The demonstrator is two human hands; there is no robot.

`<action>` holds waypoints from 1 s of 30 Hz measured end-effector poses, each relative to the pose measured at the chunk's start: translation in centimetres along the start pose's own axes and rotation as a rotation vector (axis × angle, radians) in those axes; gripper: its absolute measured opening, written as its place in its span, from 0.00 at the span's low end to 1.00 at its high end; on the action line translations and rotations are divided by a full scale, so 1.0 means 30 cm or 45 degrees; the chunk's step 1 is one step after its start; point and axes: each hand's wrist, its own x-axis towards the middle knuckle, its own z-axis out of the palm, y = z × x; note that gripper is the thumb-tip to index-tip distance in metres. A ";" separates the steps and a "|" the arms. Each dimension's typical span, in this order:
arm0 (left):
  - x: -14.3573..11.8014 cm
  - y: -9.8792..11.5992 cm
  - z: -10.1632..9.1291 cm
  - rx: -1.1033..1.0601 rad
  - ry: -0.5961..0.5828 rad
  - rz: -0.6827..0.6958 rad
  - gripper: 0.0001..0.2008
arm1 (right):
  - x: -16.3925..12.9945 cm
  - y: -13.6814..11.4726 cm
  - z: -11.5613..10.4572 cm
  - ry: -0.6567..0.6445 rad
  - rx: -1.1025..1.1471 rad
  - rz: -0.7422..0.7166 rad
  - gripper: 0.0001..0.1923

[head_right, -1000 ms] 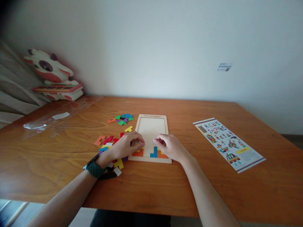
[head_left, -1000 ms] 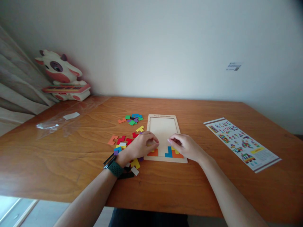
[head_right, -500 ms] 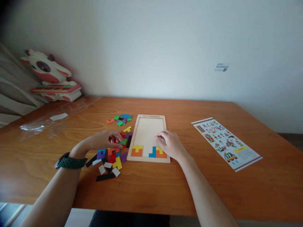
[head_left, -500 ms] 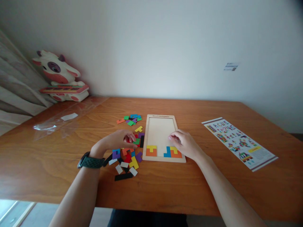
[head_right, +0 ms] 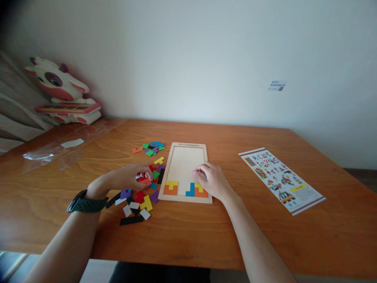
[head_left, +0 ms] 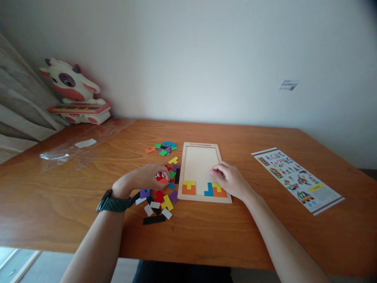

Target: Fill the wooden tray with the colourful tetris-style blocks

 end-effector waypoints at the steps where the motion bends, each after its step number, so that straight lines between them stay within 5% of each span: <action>1: 0.004 -0.002 0.005 0.006 0.017 0.007 0.11 | 0.000 0.001 0.001 -0.001 0.002 -0.004 0.10; 11: 0.018 -0.009 0.025 0.036 0.074 0.174 0.09 | -0.002 -0.002 0.008 0.015 0.008 -0.021 0.10; 30: 0.023 -0.006 0.038 0.037 0.224 0.182 0.17 | 0.000 -0.011 0.005 0.001 0.016 -0.018 0.11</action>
